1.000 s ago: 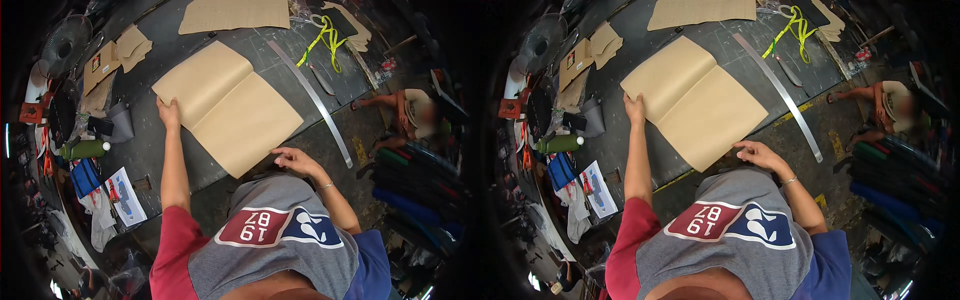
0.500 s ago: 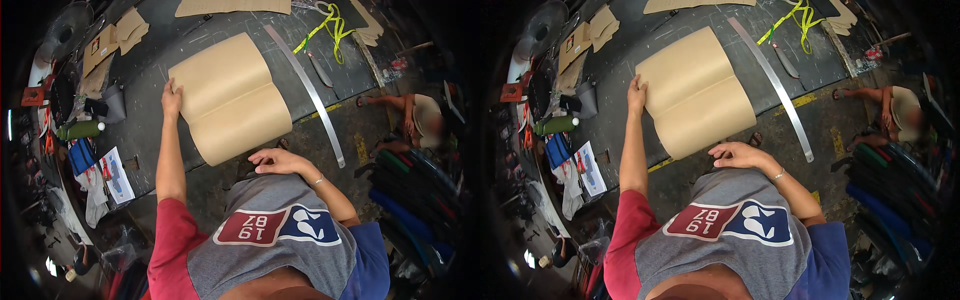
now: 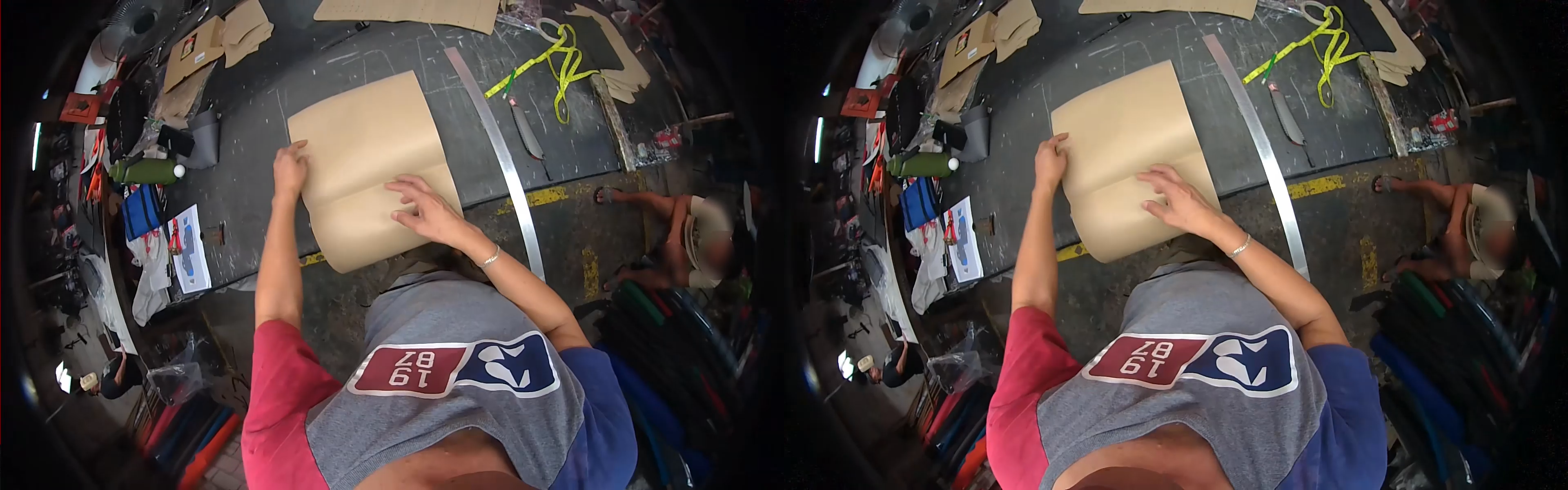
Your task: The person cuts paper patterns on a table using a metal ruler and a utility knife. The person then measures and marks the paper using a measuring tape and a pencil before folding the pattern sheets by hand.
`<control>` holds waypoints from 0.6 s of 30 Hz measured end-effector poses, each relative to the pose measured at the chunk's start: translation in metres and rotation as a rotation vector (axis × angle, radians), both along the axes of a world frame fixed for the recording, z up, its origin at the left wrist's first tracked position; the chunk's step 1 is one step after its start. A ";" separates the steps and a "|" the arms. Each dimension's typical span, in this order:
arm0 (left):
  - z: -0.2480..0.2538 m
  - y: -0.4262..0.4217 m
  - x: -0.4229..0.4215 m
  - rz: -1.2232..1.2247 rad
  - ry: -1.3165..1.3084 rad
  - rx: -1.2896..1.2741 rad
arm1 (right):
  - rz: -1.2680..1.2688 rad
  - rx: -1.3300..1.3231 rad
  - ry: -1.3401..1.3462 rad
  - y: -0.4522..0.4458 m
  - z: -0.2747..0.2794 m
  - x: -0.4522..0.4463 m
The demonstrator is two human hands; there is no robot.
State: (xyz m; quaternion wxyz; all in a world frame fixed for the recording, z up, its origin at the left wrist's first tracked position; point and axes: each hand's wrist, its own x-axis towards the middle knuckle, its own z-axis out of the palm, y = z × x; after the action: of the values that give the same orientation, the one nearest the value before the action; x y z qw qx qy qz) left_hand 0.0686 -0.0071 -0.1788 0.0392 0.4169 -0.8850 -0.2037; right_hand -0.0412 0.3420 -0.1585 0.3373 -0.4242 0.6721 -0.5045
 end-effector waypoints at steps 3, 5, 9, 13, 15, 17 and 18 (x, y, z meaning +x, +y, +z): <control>-0.024 0.038 -0.010 -0.127 -0.046 -0.361 | -0.087 0.161 -0.050 -0.012 -0.029 -0.015; -0.018 0.084 -0.025 -0.318 -0.050 -0.270 | -0.094 0.220 -0.101 -0.015 -0.031 -0.020; -0.022 0.137 -0.051 -0.436 -0.009 -0.190 | -0.086 0.330 -0.101 -0.023 -0.019 -0.033; -0.031 0.127 -0.062 -0.420 0.001 -0.212 | -0.115 0.341 -0.265 -0.025 -0.014 -0.053; -0.032 0.115 -0.067 -0.416 0.006 -0.217 | -0.196 0.314 -0.260 -0.026 -0.011 -0.070; -0.031 0.101 -0.078 -0.400 0.020 -0.221 | -0.313 0.295 -0.215 -0.031 -0.009 -0.091; -0.032 0.098 -0.080 -0.402 0.024 -0.206 | -0.359 0.213 -0.239 -0.031 -0.021 -0.109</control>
State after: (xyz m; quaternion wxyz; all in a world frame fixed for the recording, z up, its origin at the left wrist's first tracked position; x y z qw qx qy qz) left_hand -0.0113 0.0905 -0.2106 0.0505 0.2234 -0.9659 -0.1210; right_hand -0.1497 0.3107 -0.1796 0.3620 -0.1972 0.7416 -0.5293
